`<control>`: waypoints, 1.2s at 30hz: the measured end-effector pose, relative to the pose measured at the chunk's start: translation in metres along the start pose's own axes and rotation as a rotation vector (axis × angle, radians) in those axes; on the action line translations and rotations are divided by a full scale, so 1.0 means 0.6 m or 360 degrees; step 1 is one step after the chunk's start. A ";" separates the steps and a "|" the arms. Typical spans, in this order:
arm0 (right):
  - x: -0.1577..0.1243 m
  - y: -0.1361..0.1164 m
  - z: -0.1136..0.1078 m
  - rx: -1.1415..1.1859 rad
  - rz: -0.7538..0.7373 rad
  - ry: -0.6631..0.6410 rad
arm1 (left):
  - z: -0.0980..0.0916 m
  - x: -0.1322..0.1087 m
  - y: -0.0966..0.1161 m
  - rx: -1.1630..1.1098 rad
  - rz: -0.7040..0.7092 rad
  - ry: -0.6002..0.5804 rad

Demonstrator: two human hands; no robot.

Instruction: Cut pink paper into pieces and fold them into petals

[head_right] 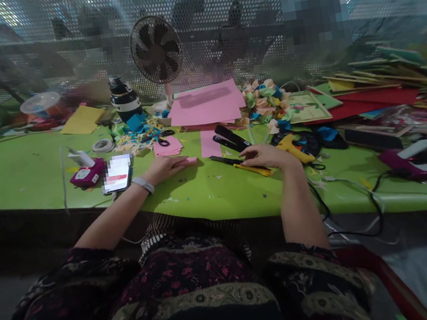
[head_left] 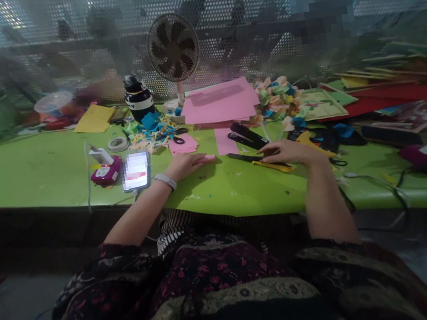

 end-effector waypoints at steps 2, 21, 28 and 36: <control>-0.005 -0.008 -0.018 0.0054 0.0019 0.0141 | -0.015 -0.001 -0.002 -0.0043 -0.0032 0.0062; 0.218 -0.422 0.116 -0.0600 -0.0460 0.0448 | -0.143 -0.050 -0.114 0.0460 -0.0734 0.0225; 0.252 -0.406 0.153 -0.0726 -0.0589 0.0421 | -0.109 -0.049 -0.123 0.0420 -0.0705 0.0067; 0.266 -0.410 0.166 -0.0765 -0.0788 0.0425 | -0.093 -0.041 -0.102 0.0442 -0.0596 -0.0189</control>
Point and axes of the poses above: each hand's wrist, its own x-axis towards the middle knuckle, its own z-axis out of the palm, y = z × x, the point moved 8 cm from there along x, towards the middle knuckle, and after that the axes turned 11 degrees about z, right-handed, at the moved point
